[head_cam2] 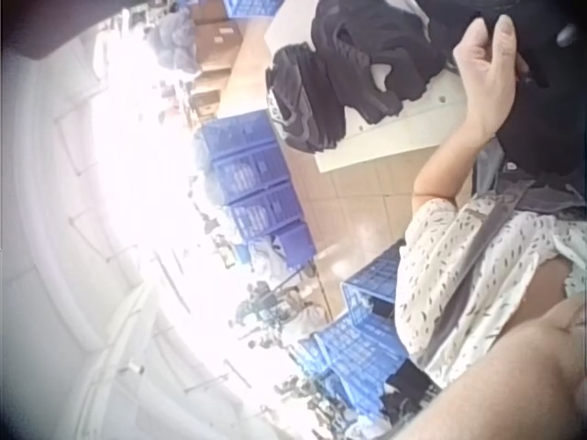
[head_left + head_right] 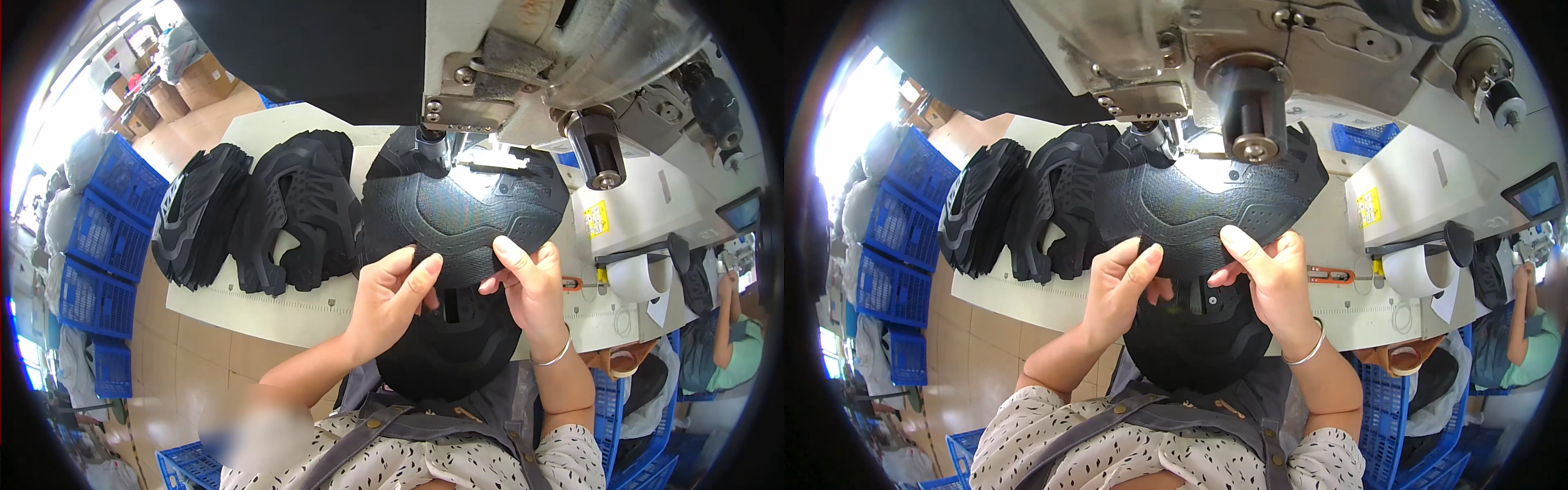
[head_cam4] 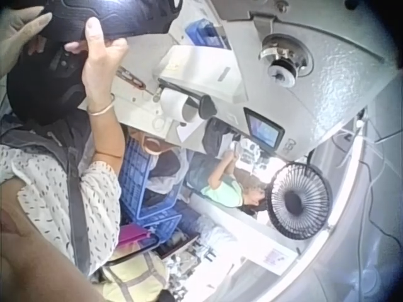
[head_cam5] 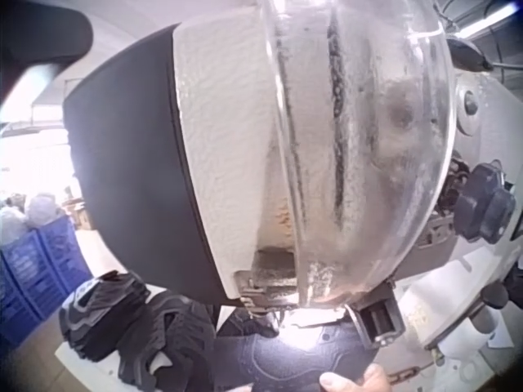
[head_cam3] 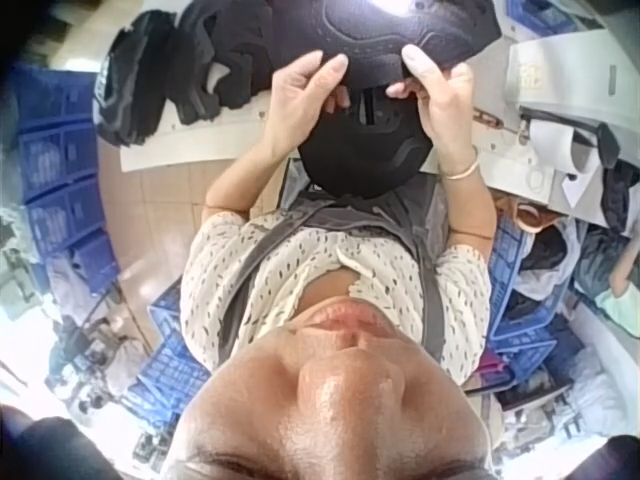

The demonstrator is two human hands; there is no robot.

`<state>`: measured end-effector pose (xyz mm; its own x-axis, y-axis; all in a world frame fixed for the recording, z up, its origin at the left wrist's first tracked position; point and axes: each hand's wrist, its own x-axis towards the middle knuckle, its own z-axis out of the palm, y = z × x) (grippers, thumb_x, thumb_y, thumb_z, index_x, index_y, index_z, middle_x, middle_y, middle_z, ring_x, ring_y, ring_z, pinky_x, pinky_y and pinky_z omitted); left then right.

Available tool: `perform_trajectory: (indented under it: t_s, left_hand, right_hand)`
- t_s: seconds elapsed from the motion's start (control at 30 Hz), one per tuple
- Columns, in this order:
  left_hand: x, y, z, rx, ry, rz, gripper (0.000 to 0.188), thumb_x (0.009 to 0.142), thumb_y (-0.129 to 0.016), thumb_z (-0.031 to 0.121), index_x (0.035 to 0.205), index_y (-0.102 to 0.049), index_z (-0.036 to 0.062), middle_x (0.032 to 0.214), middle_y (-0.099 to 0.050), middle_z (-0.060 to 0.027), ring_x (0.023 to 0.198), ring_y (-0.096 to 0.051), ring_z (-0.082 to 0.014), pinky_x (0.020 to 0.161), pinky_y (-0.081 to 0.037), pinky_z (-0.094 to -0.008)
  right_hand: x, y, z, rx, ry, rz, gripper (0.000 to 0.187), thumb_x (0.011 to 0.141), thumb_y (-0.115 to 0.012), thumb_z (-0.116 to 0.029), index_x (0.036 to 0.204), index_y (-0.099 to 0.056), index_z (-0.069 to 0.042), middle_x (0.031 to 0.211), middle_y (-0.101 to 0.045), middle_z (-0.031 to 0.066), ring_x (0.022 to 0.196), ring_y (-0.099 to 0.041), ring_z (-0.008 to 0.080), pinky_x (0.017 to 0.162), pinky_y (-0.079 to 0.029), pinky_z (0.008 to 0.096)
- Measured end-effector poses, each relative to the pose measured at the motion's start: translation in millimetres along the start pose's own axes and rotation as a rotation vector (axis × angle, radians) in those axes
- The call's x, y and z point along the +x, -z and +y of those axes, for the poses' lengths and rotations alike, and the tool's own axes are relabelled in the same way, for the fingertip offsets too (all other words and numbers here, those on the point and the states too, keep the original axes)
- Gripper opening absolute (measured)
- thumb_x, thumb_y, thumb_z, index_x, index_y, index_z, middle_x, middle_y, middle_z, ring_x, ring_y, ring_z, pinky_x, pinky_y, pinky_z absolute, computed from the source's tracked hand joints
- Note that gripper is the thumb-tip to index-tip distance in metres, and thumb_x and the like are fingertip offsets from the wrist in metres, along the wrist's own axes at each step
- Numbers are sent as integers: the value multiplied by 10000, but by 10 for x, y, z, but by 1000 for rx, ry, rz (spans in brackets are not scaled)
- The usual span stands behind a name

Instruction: Stitching various components of a black shoe upper using an industrial sewing machine.

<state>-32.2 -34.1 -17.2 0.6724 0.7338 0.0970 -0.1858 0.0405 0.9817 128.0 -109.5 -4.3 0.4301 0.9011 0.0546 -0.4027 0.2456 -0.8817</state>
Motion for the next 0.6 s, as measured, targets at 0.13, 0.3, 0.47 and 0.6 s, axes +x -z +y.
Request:
perform_trajectory:
  t_s: [0.13, 0.3, 0.47, 0.6]
  left_hand:
    - [22, -80, -40, -21, -140, -18, 227, 887, -548, 155, 1033, -563, -19, 861, -561, 10, 687, -507, -27, 566, -404, -181]
    - [124, -233, 25, -178, -135, 18, 182, 892, -538, 192, 919, -570, 15, 778, -566, -2, 635, -506, -68, 570, -413, -220]
    - [260, -305, 30, -204, -22, 234, 176, 896, -525, 201, 864, -559, 31, 709, -555, -6, 591, -503, -74, 514, -402, -224]
    - [273, -213, 41, -236, 18, 266, 165, 878, -541, 199, 863, -563, 37, 678, -539, 0, 546, -483, -81, 469, -390, -230]
  right_hand:
    - [-50, -13, 27, -43, -34, -31, 105, 824, -600, -85, 829, -607, 20, 734, -633, 78, 529, -603, 150, 482, -494, 237]
    - [-105, -86, 107, -168, -58, -81, 121, 839, -578, -80, 850, -616, 35, 689, -628, 103, 519, -598, 169, 467, -469, 236]
    - [-295, -83, -94, -372, -304, -271, 223, 882, -546, -169, 867, -633, 36, 728, -650, 86, 532, -571, 82, 502, -450, 188]
    - [-481, 16, -222, -759, 254, -258, 125, 830, -572, -95, 863, -628, 11, 718, -628, 106, 561, -580, 134, 543, -453, 226]
